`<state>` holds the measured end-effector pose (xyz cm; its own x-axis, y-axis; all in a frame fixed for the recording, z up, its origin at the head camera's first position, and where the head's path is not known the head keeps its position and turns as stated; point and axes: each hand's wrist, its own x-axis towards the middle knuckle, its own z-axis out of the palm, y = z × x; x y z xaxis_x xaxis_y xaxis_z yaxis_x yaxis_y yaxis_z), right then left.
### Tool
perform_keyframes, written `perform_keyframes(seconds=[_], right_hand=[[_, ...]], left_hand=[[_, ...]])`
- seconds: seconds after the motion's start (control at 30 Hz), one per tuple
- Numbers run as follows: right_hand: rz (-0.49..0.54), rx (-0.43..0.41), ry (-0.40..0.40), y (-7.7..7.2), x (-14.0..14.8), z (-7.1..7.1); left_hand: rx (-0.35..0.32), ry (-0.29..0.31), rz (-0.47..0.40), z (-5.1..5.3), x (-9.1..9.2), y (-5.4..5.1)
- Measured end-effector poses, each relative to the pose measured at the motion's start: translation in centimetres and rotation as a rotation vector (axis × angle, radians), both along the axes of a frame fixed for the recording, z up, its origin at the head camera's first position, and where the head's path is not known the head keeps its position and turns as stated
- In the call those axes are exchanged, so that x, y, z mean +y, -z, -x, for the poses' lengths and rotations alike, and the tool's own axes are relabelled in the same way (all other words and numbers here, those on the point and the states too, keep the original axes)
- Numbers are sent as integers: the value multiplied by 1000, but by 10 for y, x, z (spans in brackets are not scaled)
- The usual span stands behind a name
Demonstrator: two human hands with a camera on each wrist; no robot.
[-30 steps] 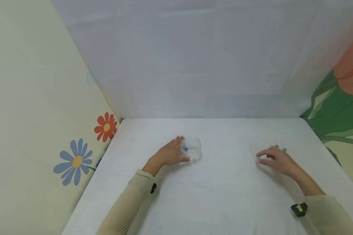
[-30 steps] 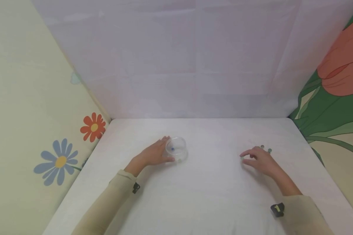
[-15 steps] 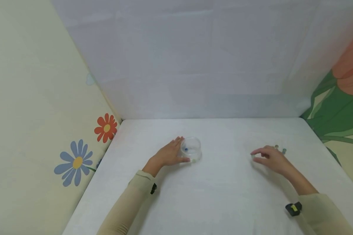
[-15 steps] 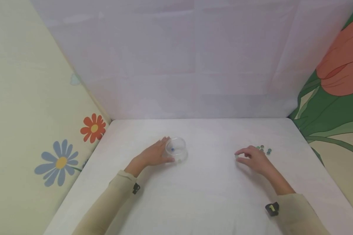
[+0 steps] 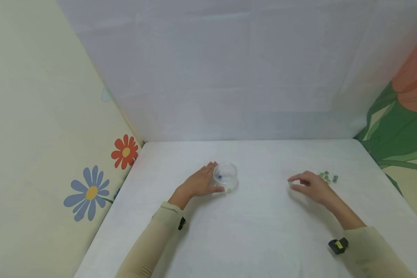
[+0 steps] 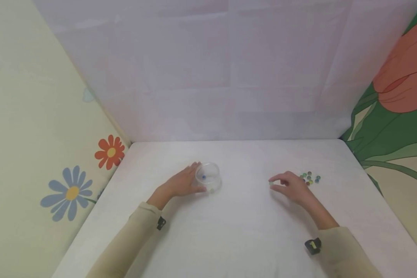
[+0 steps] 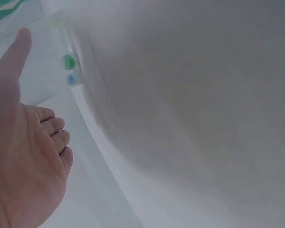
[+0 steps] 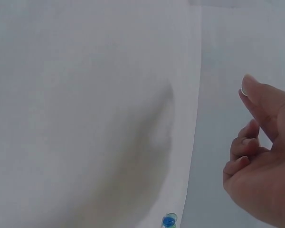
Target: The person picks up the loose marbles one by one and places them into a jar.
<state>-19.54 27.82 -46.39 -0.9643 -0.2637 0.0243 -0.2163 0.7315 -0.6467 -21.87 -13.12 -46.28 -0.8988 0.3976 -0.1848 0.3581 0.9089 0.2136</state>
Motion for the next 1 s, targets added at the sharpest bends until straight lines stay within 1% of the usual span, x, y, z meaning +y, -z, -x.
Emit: perform_keyframes(seconds=[0.33, 0.47, 0.8, 1.0], right_hand=[[22, 2, -7, -4, -16, 3], [47, 15, -29, -3, -20, 6], [64, -15, -21, -6, -37, 10], [74, -31, -23, -6, -48, 14]], left_hand=[[-1, 7, 8, 2, 0, 1], [6, 13, 9, 2, -1, 1], [12, 13, -5, 3, 0, 2], [17, 10, 18, 3, 0, 4]])
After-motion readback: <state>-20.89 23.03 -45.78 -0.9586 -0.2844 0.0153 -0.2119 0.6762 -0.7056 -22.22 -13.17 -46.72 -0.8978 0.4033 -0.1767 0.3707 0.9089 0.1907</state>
